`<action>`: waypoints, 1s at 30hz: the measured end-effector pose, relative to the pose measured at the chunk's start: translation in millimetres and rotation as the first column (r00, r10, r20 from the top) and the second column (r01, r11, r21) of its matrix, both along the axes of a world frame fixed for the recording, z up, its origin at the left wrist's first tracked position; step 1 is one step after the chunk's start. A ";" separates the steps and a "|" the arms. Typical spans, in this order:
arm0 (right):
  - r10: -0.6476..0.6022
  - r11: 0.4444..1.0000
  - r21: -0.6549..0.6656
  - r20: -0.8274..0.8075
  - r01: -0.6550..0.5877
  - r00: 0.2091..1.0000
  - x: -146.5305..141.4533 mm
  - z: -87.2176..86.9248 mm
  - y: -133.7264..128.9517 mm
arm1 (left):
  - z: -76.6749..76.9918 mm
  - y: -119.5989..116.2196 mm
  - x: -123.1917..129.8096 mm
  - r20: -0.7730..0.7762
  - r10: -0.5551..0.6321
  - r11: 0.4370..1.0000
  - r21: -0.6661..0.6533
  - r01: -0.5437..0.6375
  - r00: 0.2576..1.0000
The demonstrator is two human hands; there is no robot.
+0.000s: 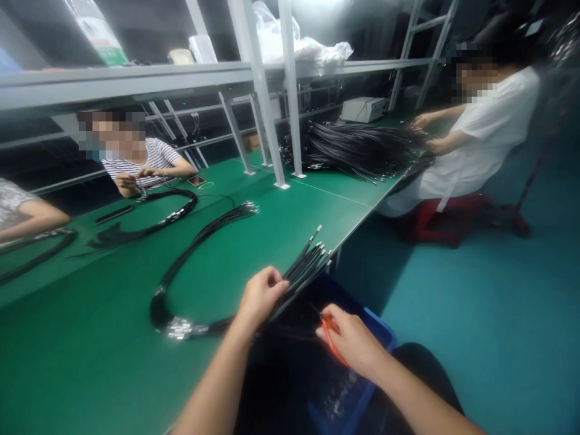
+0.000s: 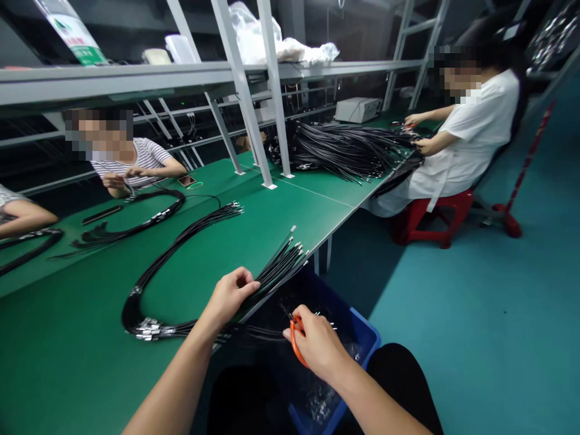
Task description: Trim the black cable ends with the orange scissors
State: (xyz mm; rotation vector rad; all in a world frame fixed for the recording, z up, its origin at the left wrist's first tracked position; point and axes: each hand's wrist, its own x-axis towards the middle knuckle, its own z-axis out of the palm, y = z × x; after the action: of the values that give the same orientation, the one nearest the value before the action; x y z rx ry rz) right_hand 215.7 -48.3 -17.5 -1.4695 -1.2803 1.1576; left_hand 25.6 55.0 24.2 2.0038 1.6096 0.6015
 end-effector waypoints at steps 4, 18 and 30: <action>-0.150 0.988 -0.042 -0.154 0.146 0.977 4.7 1.5 -1.3 | 25.8 -14.3 9.6 0.181 -0.044 0.999 0.032 0.039 0.982; -0.287 0.926 -0.019 -0.684 0.376 0.671 19.2 49.9 -14.5 | 26.8 -69.9 77.2 0.704 -0.158 0.918 -0.154 0.366 0.692; -0.311 0.901 -0.028 -0.736 0.432 0.602 18.4 56.5 -13.4 | 19.5 -81.5 78.5 0.593 -0.158 0.953 -0.117 0.278 0.790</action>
State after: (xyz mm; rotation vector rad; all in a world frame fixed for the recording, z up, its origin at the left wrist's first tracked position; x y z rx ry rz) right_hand 234.1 -61.7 39.0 -0.9173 -0.4466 1.1413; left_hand 104.1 -26.6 43.7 1.6089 1.0038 0.8249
